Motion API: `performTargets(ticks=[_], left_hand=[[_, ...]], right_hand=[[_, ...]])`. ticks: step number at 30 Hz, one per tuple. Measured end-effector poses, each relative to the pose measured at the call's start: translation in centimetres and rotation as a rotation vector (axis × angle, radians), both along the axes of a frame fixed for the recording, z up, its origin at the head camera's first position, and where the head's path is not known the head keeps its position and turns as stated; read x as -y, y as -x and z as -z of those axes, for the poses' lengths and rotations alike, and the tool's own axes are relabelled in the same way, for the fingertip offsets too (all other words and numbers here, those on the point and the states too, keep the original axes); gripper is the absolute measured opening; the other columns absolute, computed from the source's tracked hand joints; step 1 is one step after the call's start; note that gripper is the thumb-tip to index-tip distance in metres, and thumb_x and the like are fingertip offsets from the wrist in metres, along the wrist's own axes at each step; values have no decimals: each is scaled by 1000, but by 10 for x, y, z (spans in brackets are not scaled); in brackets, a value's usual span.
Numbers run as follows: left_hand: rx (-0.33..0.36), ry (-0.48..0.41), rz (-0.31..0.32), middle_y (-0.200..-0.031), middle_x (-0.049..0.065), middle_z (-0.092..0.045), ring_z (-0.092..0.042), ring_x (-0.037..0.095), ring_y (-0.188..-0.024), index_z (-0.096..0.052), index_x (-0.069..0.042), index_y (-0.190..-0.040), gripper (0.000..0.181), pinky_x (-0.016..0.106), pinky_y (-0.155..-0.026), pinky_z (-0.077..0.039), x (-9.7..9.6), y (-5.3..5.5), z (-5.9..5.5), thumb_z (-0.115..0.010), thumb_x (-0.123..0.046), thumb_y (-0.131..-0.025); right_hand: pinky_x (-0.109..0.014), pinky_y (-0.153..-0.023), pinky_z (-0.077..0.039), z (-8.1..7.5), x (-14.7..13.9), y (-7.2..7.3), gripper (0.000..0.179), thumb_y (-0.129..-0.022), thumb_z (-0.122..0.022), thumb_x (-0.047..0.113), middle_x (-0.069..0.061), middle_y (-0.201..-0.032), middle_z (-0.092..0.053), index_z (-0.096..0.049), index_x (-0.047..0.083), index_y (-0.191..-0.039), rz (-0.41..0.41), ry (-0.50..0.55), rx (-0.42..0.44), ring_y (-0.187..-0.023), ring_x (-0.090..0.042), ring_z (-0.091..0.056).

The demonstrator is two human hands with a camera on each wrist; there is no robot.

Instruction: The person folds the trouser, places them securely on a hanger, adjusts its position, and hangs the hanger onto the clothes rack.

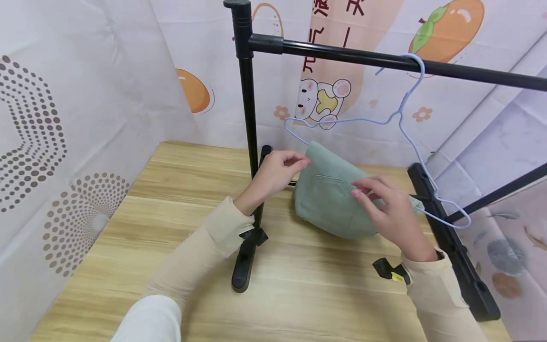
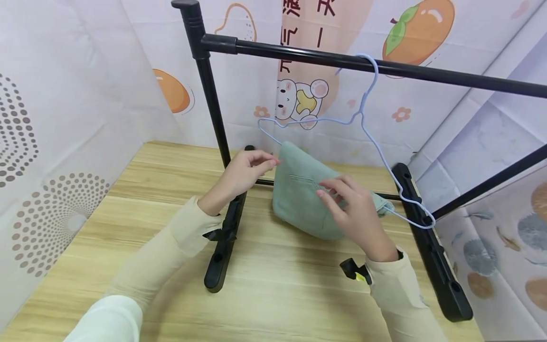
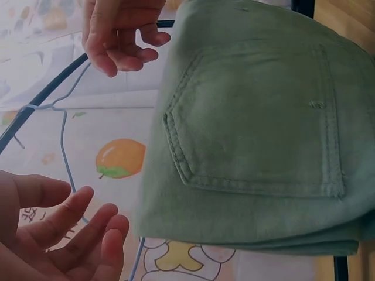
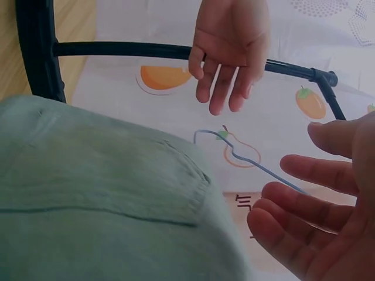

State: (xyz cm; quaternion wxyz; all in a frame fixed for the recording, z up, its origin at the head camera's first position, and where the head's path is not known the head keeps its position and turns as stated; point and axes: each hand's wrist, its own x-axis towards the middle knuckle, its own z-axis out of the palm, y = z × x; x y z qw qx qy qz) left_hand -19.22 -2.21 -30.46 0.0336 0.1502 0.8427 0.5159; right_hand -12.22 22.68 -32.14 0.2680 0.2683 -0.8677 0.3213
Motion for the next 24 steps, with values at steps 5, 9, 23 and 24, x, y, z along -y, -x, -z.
performTargets(ticks=[5, 9, 23, 24], left_hand=[[-54, 27, -5, -110, 3, -72, -65, 16, -103, -72, -10, -110, 22, 32, -89, -53, 9, -4, 8, -59, -24, -98], [-67, -5, 25, -115, 6, -70, -65, 19, -107, -70, -7, -113, 23, 33, -93, -54, 19, -8, 17, -59, -21, -98], [-111, 93, 102, -134, 11, -57, -54, 27, -123, -65, -7, -120, 28, 44, -96, -52, 60, -35, 46, -60, -22, -98], [-107, 95, 112, -135, 11, -56, -53, 27, -125, -65, -8, -121, 28, 45, -97, -51, 63, -36, 47, -59, -22, -98]], right_hand=[[-12, -71, -49, 7, 9, 5, 23, -83, -72, -3, -10, -96, -67, -70, 0, -105, -15, -17, -4, -81, -7, -60], [-30, -78, -48, 12, 19, 6, 33, -86, -72, 7, -11, -111, -64, -65, 3, -118, -39, -97, 40, -93, -20, -60], [-47, -103, -42, 41, 50, 4, 49, -92, -68, 21, -14, -133, -53, -52, 4, -134, -142, -96, 155, -125, -30, -50], [-48, -103, -42, 43, 52, 3, 49, -92, -67, 22, -15, -134, -52, -51, 4, -135, -140, -96, 167, -125, -30, -50]])
